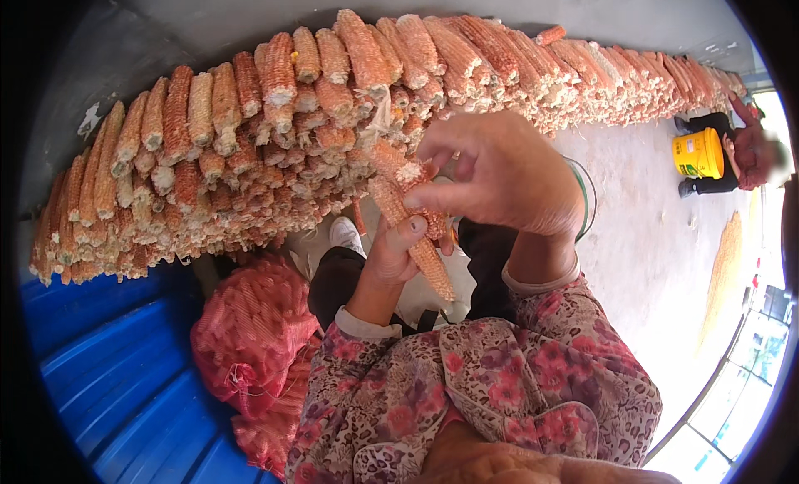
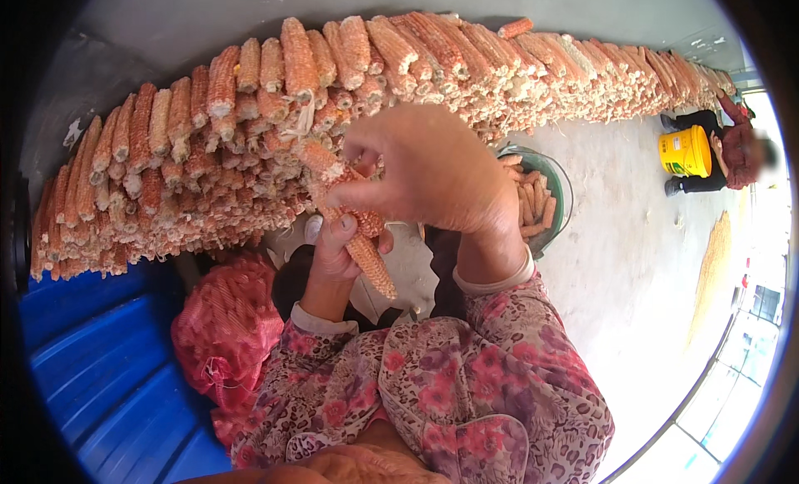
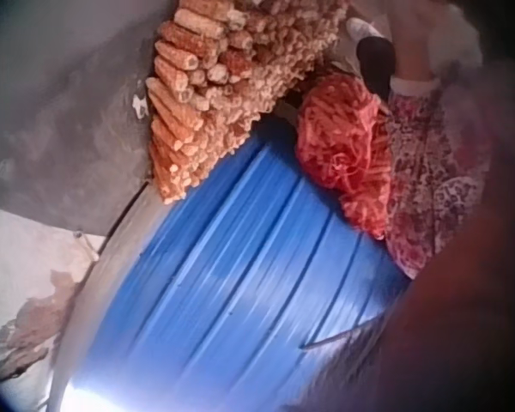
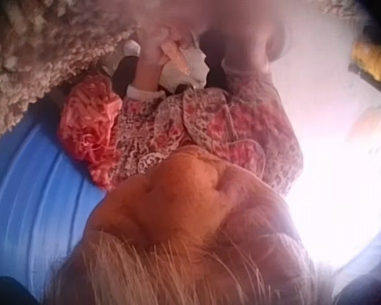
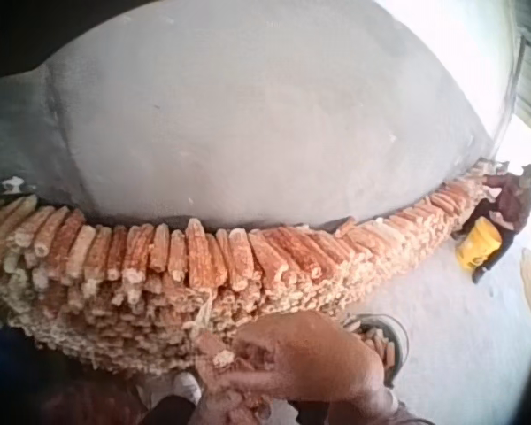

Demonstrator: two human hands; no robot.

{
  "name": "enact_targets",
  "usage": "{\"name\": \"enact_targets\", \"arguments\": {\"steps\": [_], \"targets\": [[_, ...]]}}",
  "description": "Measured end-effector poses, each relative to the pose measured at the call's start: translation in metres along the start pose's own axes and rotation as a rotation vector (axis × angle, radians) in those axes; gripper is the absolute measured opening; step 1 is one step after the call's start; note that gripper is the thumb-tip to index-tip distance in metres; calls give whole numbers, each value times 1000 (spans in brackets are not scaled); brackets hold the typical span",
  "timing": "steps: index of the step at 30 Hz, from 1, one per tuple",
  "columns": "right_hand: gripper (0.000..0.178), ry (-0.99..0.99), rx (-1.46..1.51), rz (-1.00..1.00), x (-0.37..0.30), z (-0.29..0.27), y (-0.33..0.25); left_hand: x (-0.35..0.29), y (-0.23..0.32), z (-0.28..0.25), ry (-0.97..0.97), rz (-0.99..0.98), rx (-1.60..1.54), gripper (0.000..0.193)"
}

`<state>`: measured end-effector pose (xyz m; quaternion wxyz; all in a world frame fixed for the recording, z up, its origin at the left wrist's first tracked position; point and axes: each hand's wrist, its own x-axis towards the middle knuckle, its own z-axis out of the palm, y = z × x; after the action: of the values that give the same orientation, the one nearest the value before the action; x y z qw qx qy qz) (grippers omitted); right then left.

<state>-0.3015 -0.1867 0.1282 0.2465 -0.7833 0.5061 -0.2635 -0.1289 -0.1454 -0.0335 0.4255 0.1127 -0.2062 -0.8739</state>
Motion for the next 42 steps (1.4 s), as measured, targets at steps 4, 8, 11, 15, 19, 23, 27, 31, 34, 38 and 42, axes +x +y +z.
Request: {"name": "enact_targets", "arguments": {"steps": [4, 8, 11, 15, 19, 23, 27, 31, 34, 38, 42], "targets": [[34, -223, 115, 17, 0, -3, 1, -6, 4, -3, -13, 24, 19, 56], [37, 83, 745, -96, -2, -13, 11, -2, 9, 14, -33, -7, -173, 54], [40, 481, 764, -87, 16, -17, 19, 1, 1, 0, -64, -103, -45, 51], [44, 810, 598, 48, 59, 10, 32, 4, -12, -6, 47, -218, -6, 47], [36, 971, 401, 200, 87, 33, 25, 1, -9, -6, 84, -252, -12, 44], [20, 947, 41, 40, 96, 39, 30, -1, -9, -12, 98, -275, -60, 44], [29, 593, -122, -79, 76, 25, 27, -4, -4, -13, 80, -264, -93, 45], [37, 456, -208, -108, 60, 20, 40, -5, -3, -14, 85, -267, -96, 45], [36, 506, -232, -29, 73, 29, 36, -7, -2, -12, 99, -266, -102, 45], [37, 510, -327, -55, 73, 33, 40, -9, -4, -15, 101, -265, -101, 46], [38, 525, -414, -33, 74, 33, 38, -4, -1, -12, 107, -262, -91, 47]]}}
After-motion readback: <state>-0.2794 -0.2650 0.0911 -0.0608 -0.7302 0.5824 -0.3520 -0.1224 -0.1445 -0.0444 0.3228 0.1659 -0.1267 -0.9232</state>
